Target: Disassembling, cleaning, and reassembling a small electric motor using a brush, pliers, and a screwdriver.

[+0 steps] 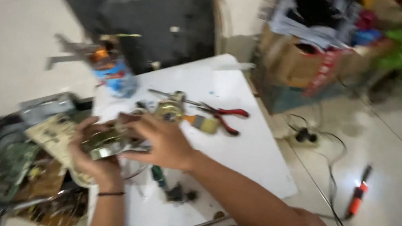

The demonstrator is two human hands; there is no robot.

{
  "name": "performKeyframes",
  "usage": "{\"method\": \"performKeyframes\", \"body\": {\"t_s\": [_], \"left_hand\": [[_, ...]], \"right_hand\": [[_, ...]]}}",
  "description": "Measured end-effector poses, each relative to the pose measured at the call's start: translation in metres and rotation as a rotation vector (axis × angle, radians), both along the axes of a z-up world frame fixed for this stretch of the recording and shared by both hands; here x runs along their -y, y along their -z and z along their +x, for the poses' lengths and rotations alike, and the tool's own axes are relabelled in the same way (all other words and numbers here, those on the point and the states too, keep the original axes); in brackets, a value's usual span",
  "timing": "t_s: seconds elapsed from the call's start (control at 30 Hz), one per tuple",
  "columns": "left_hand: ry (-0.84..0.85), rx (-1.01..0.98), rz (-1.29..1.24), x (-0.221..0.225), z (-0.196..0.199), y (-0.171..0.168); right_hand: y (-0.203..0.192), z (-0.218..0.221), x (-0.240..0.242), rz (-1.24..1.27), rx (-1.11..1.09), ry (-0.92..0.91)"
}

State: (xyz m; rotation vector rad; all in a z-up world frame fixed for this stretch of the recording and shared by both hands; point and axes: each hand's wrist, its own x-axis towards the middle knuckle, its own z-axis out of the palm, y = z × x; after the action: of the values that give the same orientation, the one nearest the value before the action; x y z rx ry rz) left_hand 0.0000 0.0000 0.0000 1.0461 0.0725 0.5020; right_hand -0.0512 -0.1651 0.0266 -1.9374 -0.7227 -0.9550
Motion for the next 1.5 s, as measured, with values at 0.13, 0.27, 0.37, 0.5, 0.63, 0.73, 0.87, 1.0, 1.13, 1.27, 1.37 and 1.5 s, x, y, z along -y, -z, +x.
{"method": "performKeyframes", "body": {"t_s": [0.13, 0.27, 0.37, 0.5, 0.63, 0.73, 0.87, 1.0, 1.13, 1.27, 1.37, 1.5], "left_hand": [[0.149, -0.070, 0.066, 0.013, -0.028, -0.030], [0.209, 0.024, 0.232, 0.022, -0.027, -0.024], [0.207, 0.056, 0.393, 0.044, -0.048, -0.038], [0.444, 0.091, 0.389, 0.032, -0.038, -0.027], [0.007, 0.572, 1.255, 0.003, -0.008, 0.029], [0.443, 0.193, 0.516, 0.021, -0.023, 0.015], [0.367, 0.106, 0.468, 0.023, -0.027, 0.018], [0.345, 0.088, 0.402, 0.029, -0.029, 0.012], [0.011, -0.122, 0.729, -0.012, 0.014, 0.093], [-0.165, 0.061, 1.144, -0.001, 0.016, 0.078], [-0.017, 0.042, 0.823, 0.025, -0.013, 0.033], [0.150, -0.023, 0.413, 0.035, -0.035, -0.022]], "right_hand": [[0.012, 0.004, 0.006, -0.157, -0.066, 0.133], [0.012, 0.002, 0.012, -0.104, -0.133, 0.173], [0.009, -0.001, 0.019, -0.023, -0.122, 0.214], [0.009, -0.002, 0.026, 0.118, -0.088, 0.229], [0.020, 0.011, 0.029, 0.143, -0.103, 0.228], [0.016, 0.008, 0.033, 0.162, -0.138, 0.254], [0.021, 0.012, 0.028, 0.157, -0.122, 0.245], [0.038, 0.025, 0.018, 0.089, -0.183, 0.267], [0.025, 0.017, 0.021, 0.080, -0.134, 0.175], [0.017, 0.016, 0.007, 0.032, 0.043, 0.210], [0.020, 0.017, -0.004, 0.011, 0.070, 0.248], [-0.012, -0.006, -0.019, -0.102, 0.022, 0.215]]}}
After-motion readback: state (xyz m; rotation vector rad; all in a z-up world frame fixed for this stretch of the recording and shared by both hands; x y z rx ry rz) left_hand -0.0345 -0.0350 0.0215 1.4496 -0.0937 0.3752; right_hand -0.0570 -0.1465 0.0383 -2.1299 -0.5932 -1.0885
